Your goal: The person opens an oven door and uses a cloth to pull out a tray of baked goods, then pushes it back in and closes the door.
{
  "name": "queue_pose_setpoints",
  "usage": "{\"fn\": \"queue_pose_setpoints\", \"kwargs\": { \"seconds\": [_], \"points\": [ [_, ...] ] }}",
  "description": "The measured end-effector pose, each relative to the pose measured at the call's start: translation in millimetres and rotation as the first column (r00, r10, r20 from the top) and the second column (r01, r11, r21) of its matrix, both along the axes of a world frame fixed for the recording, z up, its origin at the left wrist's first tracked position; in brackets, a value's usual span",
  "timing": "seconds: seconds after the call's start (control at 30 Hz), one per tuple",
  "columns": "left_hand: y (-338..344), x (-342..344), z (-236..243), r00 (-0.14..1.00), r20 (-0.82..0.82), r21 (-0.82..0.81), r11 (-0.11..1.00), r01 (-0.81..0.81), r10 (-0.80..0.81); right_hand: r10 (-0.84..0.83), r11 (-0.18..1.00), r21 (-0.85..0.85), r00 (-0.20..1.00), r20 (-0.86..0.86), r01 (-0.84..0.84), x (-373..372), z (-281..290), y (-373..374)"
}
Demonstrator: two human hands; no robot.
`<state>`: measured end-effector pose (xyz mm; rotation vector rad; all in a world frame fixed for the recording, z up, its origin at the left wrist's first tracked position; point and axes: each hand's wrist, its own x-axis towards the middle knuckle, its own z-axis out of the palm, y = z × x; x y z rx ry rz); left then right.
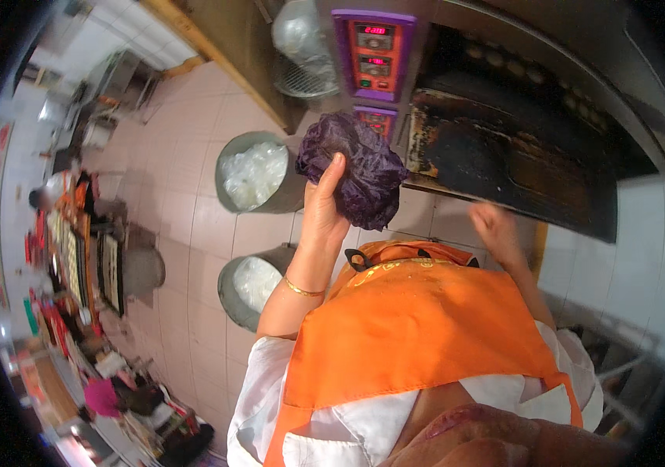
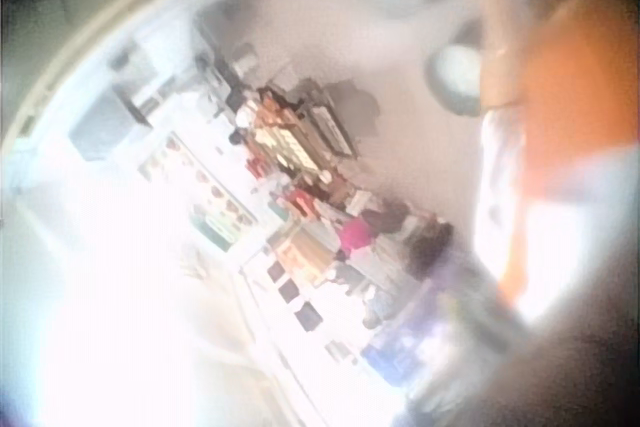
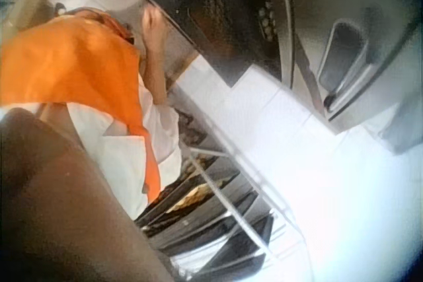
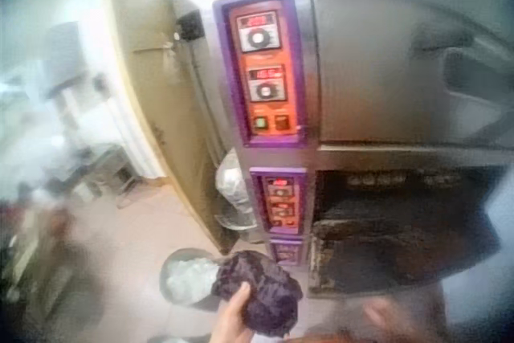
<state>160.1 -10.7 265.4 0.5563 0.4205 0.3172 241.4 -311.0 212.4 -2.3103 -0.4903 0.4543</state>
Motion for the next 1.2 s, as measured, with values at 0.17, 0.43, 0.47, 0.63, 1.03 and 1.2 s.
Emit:
{"fn": "queue_pose_setpoints", "kwargs": {
  "seconds": [0.17,0.43,0.47,0.63,1.03,1.2],
  "points": [
    [-12.2,15.4,-13.6,0.978,0.038,-0.06,0.977,0.205,-0.203,0.407,0.88,-0.021,0.732,0.546,-0.474,4.3,113.2,95.9],
    [-13.1,-5.5,-14.1,0.955,0.15,-0.065,0.961,0.268,-0.256,0.451,0.867,-0.04,0.747,0.489,-0.497,-19.0,101.5,129.2],
    [-12.0,-8.9,-15.1,0.953,0.16,-0.051,0.962,0.269,-0.258,0.423,0.871,0.016,0.767,0.482,-0.491,-18.8,95.0,130.2],
    [-1.8,-25.3,-20.5,0.94,0.201,-0.088,0.95,0.3,-0.278,0.389,0.873,0.13,0.832,0.395,-0.47,-5.9,74.7,130.3],
    [-18.2,-18.5,-38.1,0.922,0.007,-0.091,0.918,0.387,-0.388,-0.087,0.854,0.454,0.929,-0.359,0.255,26.2,-25.4,91.3],
    [-1.8,-34.2,-71.9,0.968,-0.131,-0.264,0.949,0.173,-0.212,-0.418,0.548,0.369,0.628,-0.656,0.751,91.4,20.0,50.6]
  ]
}}
